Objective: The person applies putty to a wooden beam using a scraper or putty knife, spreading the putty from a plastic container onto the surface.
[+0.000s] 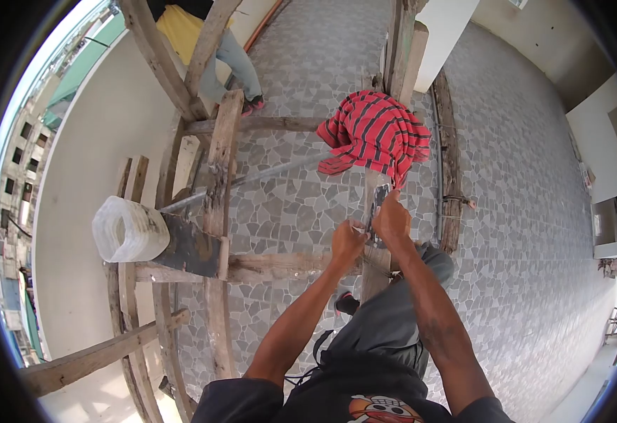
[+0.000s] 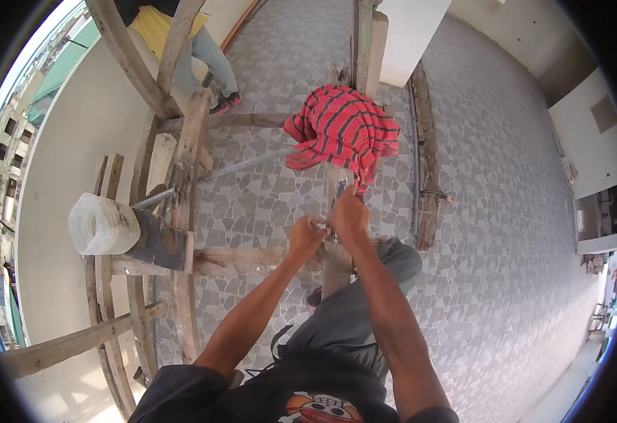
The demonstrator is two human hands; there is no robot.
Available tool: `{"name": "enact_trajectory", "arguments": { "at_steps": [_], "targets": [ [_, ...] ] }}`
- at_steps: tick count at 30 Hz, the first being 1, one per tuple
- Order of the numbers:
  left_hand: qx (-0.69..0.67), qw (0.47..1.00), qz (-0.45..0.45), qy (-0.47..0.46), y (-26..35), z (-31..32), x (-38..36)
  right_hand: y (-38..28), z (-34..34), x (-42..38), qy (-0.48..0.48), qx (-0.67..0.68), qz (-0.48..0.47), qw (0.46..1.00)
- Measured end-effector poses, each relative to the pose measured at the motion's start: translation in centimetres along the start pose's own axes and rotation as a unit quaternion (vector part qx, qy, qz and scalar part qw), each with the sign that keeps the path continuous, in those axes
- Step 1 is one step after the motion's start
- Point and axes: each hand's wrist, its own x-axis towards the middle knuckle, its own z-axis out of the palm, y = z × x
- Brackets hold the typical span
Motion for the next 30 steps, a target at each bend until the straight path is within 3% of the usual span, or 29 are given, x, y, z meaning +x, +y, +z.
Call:
{"name": "enact_trajectory", "arguments": {
  "at_steps": [7,12,15,18,21,27,30],
  "targets": [
    [-0.241,0.969,0.046,-0.03,-3.1,1.1,-0.5,0.1,0.6,-2.1,-0.028,-0.019,0.004,0.999],
    [-0.221,0.972,0.067,-0.049,-2.9,0.3,-0.7,-0.2,1.0,-1.2,0.031,-0.026,-0.016,0.999],
    [-0.225,0.97,0.074,-0.046,-3.4,0.5,-0.4,-0.9,-0.4,-4.7,-0.026,-0.025,0.013,0.999],
    [-0.238,0.967,0.067,-0.058,-4.0,0.7,-0.4,-1.5,-0.9,-2.8,-0.073,-0.045,0.009,0.996],
    [-0.218,0.97,0.057,-0.085,-3.3,-0.1,-0.6,-1.0,-0.4,0.4,-0.042,-0.023,-0.025,0.999],
    [-0.216,0.971,0.051,-0.087,-3.1,-0.3,0.0,0.6,0.2,-3.8,-0.006,-0.018,-0.039,0.999],
    [-0.234,0.966,0.057,-0.089,-3.8,-0.1,0.0,0.0,0.4,-1.5,-0.027,-0.038,-0.042,0.998]
  ]
}}
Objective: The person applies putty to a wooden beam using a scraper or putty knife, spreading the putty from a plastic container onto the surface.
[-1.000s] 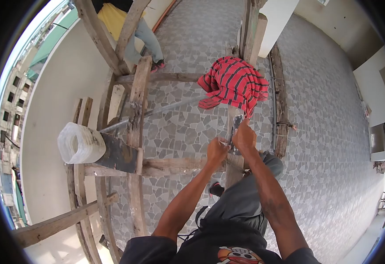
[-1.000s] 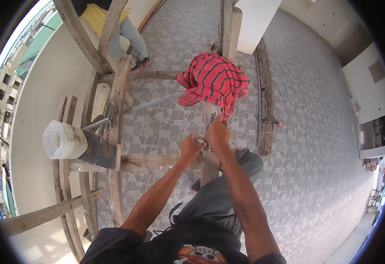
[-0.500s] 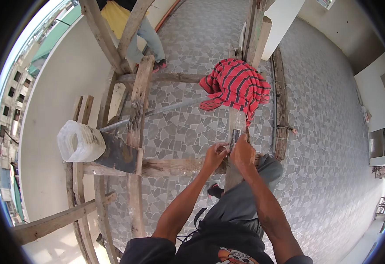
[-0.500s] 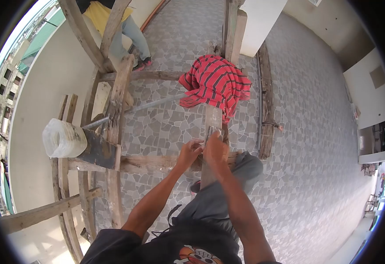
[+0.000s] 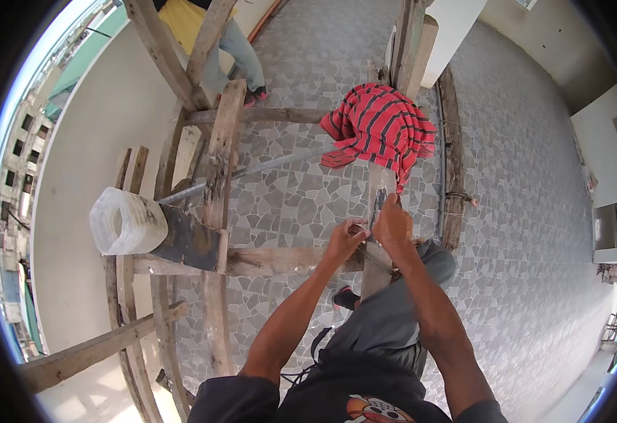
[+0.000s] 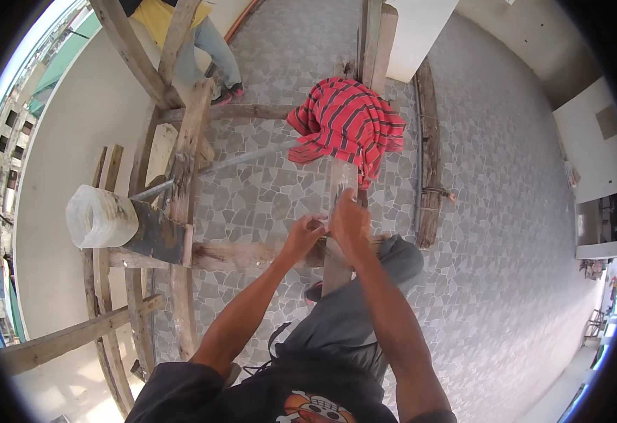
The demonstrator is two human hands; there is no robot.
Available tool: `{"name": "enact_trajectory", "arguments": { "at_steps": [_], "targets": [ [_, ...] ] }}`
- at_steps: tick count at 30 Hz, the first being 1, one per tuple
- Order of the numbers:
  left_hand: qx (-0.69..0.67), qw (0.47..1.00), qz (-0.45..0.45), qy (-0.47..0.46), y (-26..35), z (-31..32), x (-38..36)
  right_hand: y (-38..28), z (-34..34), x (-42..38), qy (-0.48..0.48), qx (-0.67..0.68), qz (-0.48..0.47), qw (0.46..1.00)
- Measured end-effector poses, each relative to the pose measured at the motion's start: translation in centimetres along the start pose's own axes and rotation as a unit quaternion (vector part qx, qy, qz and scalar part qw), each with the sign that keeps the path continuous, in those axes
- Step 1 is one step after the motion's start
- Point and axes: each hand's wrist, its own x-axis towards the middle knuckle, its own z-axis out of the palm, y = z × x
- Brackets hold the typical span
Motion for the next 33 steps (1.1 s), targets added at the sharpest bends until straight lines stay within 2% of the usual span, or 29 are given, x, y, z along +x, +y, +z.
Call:
{"name": "enact_trajectory", "arguments": {
  "at_steps": [3,6,9,15,18,21,24,27,30,33],
  "targets": [
    [0.006,1.0,0.004,-0.007,0.6,0.2,0.0,0.2,-0.5,3.1,-0.005,0.012,0.002,1.0],
    [0.015,1.0,0.0,-0.003,1.5,0.2,-0.3,0.5,0.1,1.3,0.036,0.007,-0.008,0.999],
    [0.007,1.0,0.0,0.0,1.0,0.2,0.0,0.4,0.4,-2.8,0.026,0.003,-0.018,1.0],
    [-0.004,1.0,0.007,-0.005,0.2,0.5,-0.1,0.2,-0.4,2.0,0.001,0.02,-0.021,1.0],
    [0.022,1.0,0.0,-0.012,0.9,0.0,-0.2,0.8,0.9,1.1,0.036,0.006,-0.036,0.999],
    [0.019,1.0,-0.012,-0.012,1.0,-0.1,0.2,0.3,-0.1,-3.3,0.029,0.002,-0.032,0.999],
    [0.009,1.0,0.002,-0.01,0.3,0.0,-0.2,0.4,-0.1,-1.4,0.0,0.019,-0.04,0.999],
    [0.018,1.0,0.018,-0.018,0.4,0.2,0.1,0.6,-0.1,1.8,0.03,0.017,-0.025,0.999],
    [0.023,1.0,-0.004,-0.018,0.8,0.0,0.0,0.9,0.9,0.4,0.068,0.005,-0.042,0.997],
    [0.005,1.0,-0.014,-0.02,0.7,-0.1,0.3,0.7,0.1,-3.4,-0.004,-0.016,-0.014,1.0]
  ]
}}
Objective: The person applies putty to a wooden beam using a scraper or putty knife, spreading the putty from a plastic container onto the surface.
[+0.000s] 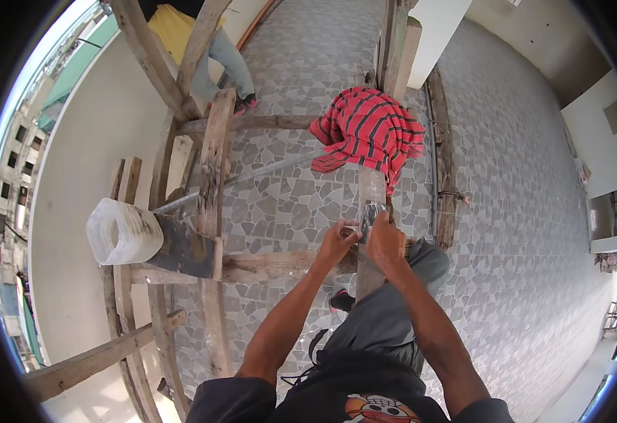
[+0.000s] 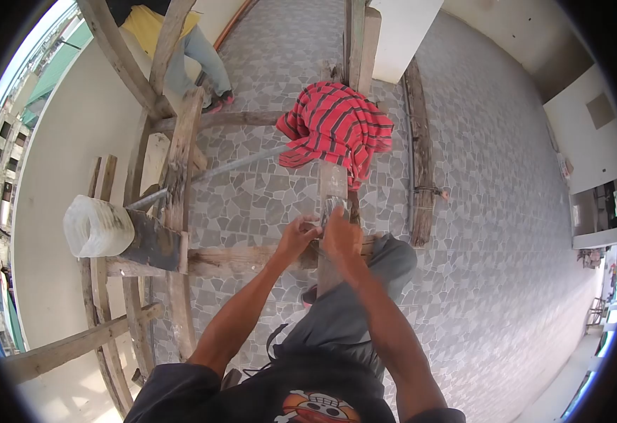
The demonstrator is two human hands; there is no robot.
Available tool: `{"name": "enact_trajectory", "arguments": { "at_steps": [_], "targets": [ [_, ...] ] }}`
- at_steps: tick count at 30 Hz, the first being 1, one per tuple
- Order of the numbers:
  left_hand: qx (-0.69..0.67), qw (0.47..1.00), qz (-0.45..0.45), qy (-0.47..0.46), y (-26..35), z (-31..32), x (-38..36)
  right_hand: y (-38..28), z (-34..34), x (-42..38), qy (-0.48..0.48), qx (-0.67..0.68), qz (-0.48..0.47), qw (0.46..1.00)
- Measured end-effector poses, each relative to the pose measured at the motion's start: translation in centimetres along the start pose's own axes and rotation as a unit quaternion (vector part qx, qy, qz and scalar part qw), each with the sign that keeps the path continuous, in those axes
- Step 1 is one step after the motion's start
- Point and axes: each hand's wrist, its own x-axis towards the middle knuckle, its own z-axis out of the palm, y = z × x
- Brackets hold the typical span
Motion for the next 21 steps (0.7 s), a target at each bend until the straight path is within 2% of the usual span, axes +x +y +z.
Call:
{"name": "enact_trajectory", "arguments": {
  "at_steps": [3,6,9,13,14,15,16,17,18,19,21],
  "targets": [
    [0.017,1.0,0.011,0.004,-0.5,0.0,-0.4,-0.5,-0.9,2.0,0.015,0.028,0.001,0.999],
    [0.027,0.999,0.022,0.0,-0.2,0.2,-0.2,0.1,-0.2,4.9,0.037,0.001,0.0,0.999],
    [0.02,1.0,0.008,-0.005,0.3,-0.1,-0.4,0.3,0.2,3.2,0.036,0.007,-0.011,0.999],
    [-0.022,0.999,-0.024,-0.025,-0.3,-0.2,-0.2,-0.6,-1.1,1.2,-0.047,0.011,0.016,0.999],
    [0.019,1.0,0.006,-0.021,-0.3,-0.3,-0.2,-0.3,-0.6,2.0,-0.001,0.026,0.007,1.0],
    [0.016,1.0,-0.003,-0.026,0.6,0.0,-0.5,-0.2,-0.4,2.9,0.017,0.023,-0.012,1.0],
    [0.028,0.999,-0.012,-0.033,-1.1,-0.6,0.0,-0.1,-0.3,3.7,0.035,0.019,-0.031,0.999],
    [0.02,0.998,-0.021,-0.056,-0.9,-0.7,0.1,-0.3,-1.1,3.5,0.033,0.051,-0.026,0.998],
    [0.025,0.998,-0.047,-0.033,-0.4,-0.5,-0.1,-0.6,-1.9,3.3,0.031,0.084,-0.022,0.996],
    [-0.005,0.998,-0.024,-0.059,-0.8,-0.7,0.0,-0.8,-0.5,3.8,0.048,0.08,-0.017,0.996],
    [-0.024,0.997,-0.009,-0.077,-1.1,-0.7,0.2,-1.1,-1.7,3.1,0.008,0.077,-0.036,0.996]
  ]
}}
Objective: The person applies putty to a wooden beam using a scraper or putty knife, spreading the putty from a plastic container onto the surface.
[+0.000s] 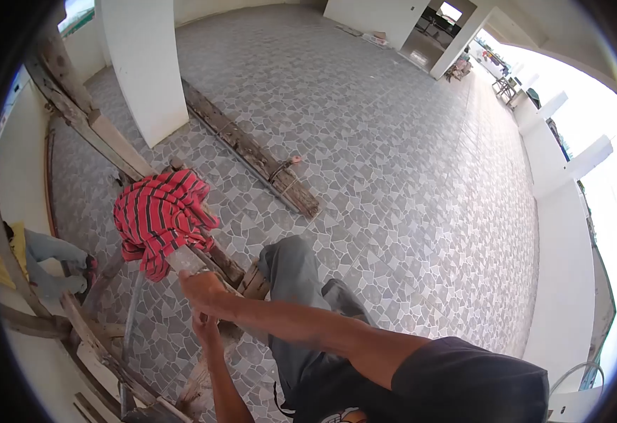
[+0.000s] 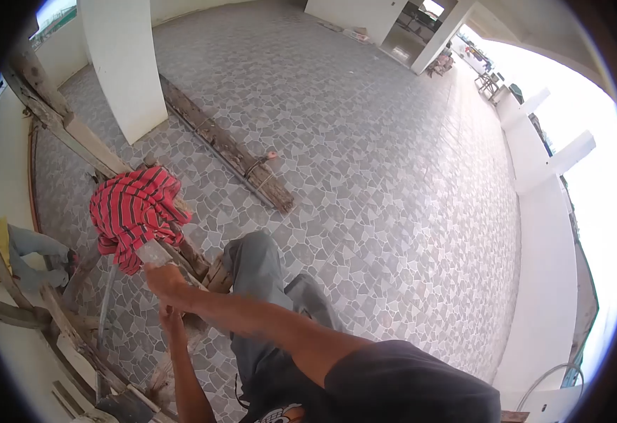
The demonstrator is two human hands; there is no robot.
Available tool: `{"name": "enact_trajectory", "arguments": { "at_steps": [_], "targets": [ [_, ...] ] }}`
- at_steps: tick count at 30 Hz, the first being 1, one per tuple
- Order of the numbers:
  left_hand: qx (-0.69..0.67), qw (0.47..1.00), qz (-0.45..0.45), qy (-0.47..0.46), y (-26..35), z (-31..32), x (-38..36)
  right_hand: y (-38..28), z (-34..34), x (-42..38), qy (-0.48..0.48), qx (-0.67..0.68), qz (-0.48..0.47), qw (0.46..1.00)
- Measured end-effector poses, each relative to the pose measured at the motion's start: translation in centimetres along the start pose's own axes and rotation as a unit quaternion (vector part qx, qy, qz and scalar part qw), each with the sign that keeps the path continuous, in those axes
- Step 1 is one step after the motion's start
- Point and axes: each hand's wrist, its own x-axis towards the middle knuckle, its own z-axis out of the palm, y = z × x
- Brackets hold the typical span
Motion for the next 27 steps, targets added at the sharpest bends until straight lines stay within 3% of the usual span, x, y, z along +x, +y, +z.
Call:
{"name": "enact_trajectory", "arguments": {
  "at_steps": [3,6,8,10,14,15,18,19,22,27],
  "targets": [
    [0.048,0.998,-0.007,0.041,1.0,0.2,-0.6,0.5,0.7,0.6,0.012,0.139,0.06,0.988],
    [0.108,0.985,0.032,0.131,2.5,1.5,-4.1,0.8,-1.4,-0.2,-0.027,0.135,0.069,0.988],
    [0.162,0.969,0.061,0.179,2.4,0.2,-7.7,1.0,0.0,0.7,-0.015,0.224,0.107,0.968],
    [0.177,0.969,0.001,0.171,4.0,-0.7,-12.4,1.0,1.4,1.2,0.003,0.234,0.107,0.966],
    [0.188,0.961,-0.198,0.037,0.0,-5.5,-21.1,0.2,1.5,0.7,0.01,0.067,0.026,0.997],
    [0.15,0.951,-0.268,0.025,-1.4,-5.8,-23.3,0.2,0.9,0.4,0.001,0.022,0.008,1.0],
    [0.04,0.89,-0.453,-0.013,-4.5,-4.6,-28.4,0.6,0.3,0.2,-0.006,0.048,0.001,0.999],
    [0.008,0.867,-0.497,-0.029,-5.0,-3.6,-29.3,0.6,0.3,0.1,0.003,-0.018,-0.018,1.0],
    [-0.043,0.831,-0.552,-0.06,-5.8,-1.8,-30.3,0.3,0.1,0.1,0.014,0.052,0.029,0.998],
    [-0.078,0.807,-0.579,-0.084,-5.8,-1.4,-31.4,0.4,-0.2,0.3,-0.002,0.01,0.04,0.999]
  ]
}}
